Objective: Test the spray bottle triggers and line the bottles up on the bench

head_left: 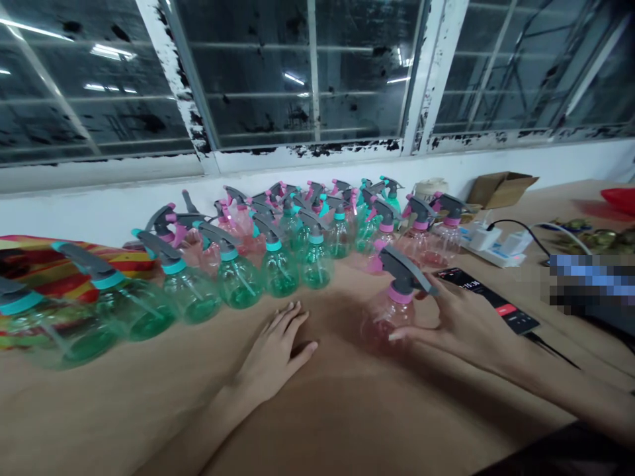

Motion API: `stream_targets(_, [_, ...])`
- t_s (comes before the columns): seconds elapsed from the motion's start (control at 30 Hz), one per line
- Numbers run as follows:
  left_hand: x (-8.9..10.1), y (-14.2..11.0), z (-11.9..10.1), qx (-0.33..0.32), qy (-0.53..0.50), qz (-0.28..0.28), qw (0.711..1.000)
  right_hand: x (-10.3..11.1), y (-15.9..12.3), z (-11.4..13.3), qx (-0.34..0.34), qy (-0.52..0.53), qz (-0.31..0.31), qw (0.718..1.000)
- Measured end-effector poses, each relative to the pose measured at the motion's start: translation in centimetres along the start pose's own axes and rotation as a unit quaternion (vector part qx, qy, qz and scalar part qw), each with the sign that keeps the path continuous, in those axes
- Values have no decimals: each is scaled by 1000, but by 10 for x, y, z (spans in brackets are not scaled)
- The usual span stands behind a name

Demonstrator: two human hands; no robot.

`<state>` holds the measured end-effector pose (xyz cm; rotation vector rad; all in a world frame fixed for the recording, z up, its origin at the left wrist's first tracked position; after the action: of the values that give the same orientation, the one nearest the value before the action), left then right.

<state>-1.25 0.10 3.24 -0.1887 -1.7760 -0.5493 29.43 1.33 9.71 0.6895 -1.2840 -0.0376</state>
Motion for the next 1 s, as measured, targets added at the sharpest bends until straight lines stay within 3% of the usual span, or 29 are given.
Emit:
stream_targets(0.07, [1, 0, 0, -4, 1, -1, 1000, -1, 1, -6, 2, 83, -12, 996])
stream_targets(0.17, [1, 0, 0, -3, 2, 1, 1000, -4, 12, -6, -5, 216, 20, 976])
stream_targets(0.27, [1, 0, 1, -2, 1, -1, 1000, -5, 26, 8, -63, 303, 45, 950])
stream_targets(0.37, [2, 0, 1, -7, -1, -3, 1000, -9, 36, 25, -128, 364, 0, 923])
stream_targets(0.43, [3, 0, 0, -8, -4, -4, 1000, -14, 41, 33, -137, 409, -29, 902])
stream_targets(0.6, [3, -1, -2, 1, -11, 3, 1000, -31, 52, 36, -125, 436, -44, 890])
stream_targets(1.0, [5, -3, -6, 16, -18, 28, 999, -50, 86, 49, -20, 484, -24, 875])
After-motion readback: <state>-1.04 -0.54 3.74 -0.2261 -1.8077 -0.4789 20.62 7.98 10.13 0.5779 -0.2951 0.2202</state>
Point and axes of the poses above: each hand's wrist, its own y-axis towards the middle knuckle, its own x-axis out of the back of the hand, z = x × y, the point moved 2 cm from there along y, towards the middle knuckle, and after that the axes turned 6 degrees about -y, right-handed, at the moved point
